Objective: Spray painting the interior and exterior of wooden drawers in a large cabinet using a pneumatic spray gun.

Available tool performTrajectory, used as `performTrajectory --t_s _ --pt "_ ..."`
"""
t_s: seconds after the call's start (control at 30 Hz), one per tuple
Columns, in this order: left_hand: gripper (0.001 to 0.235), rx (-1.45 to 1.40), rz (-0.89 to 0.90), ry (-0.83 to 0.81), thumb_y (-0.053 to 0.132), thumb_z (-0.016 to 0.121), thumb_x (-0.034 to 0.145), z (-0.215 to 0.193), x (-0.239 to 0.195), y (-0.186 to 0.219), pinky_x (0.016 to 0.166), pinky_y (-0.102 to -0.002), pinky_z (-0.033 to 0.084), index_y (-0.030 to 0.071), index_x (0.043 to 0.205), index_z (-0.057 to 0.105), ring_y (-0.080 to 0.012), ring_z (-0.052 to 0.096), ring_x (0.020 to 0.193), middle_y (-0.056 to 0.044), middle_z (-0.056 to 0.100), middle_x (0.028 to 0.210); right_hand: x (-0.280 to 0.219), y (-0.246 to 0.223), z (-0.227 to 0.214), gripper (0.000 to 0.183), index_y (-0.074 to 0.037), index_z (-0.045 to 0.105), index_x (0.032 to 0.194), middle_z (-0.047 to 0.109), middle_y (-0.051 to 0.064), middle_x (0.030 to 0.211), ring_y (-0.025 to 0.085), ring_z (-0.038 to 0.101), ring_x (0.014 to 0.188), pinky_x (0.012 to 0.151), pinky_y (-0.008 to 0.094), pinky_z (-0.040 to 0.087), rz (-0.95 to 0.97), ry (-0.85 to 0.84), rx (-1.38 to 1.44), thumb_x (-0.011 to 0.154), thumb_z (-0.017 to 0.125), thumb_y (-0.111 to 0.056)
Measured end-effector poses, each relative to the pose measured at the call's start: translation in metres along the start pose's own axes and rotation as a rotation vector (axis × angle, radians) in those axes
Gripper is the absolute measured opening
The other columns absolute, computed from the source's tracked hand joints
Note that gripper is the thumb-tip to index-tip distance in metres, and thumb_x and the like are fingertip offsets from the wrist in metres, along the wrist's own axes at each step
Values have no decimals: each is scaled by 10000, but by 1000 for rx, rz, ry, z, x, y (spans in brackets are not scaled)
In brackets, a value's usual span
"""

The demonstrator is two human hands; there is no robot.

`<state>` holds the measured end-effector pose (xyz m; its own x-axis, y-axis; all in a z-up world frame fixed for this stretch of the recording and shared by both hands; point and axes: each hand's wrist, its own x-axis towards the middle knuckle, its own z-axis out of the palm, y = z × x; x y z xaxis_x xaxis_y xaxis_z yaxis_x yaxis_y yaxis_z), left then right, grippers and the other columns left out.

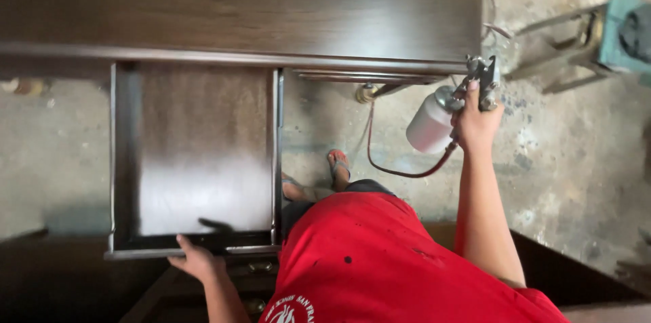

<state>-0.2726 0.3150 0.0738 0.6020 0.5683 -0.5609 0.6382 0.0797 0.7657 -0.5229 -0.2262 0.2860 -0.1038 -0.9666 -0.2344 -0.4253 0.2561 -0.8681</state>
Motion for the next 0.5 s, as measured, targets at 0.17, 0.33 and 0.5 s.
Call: performTrajectory --t_s 0.17,0.33,0.5 --pt "787 -23 130 -66 393 732 1028 -6 12 -5 1080 -434 554 163 1577 217 -300 602 1340 -182 402 1591 29 13 -19 471 -76 606 753 614 40 634 111 466 386 351 279 370 -3 128 192 1042 635 -447" --pt "900 199 405 -6 304 706 1169 -17 1 3 1281 -405 280 136 1630 -48 -333 279 1597 -244 39 1715 40 27 -38 402 -137 540 816 473 -13 600 98 445 441 390 295 367 -78 80 115 1083 625 -424" --pt "710 343 1185 -263 300 566 1173 8 -66 59 1324 -541 188 -53 1615 137 -459 215 1591 -307 167 1682 19 26 -47 464 -83 630 858 561 45 578 129 516 397 324 283 371 -58 35 153 1045 619 -508"
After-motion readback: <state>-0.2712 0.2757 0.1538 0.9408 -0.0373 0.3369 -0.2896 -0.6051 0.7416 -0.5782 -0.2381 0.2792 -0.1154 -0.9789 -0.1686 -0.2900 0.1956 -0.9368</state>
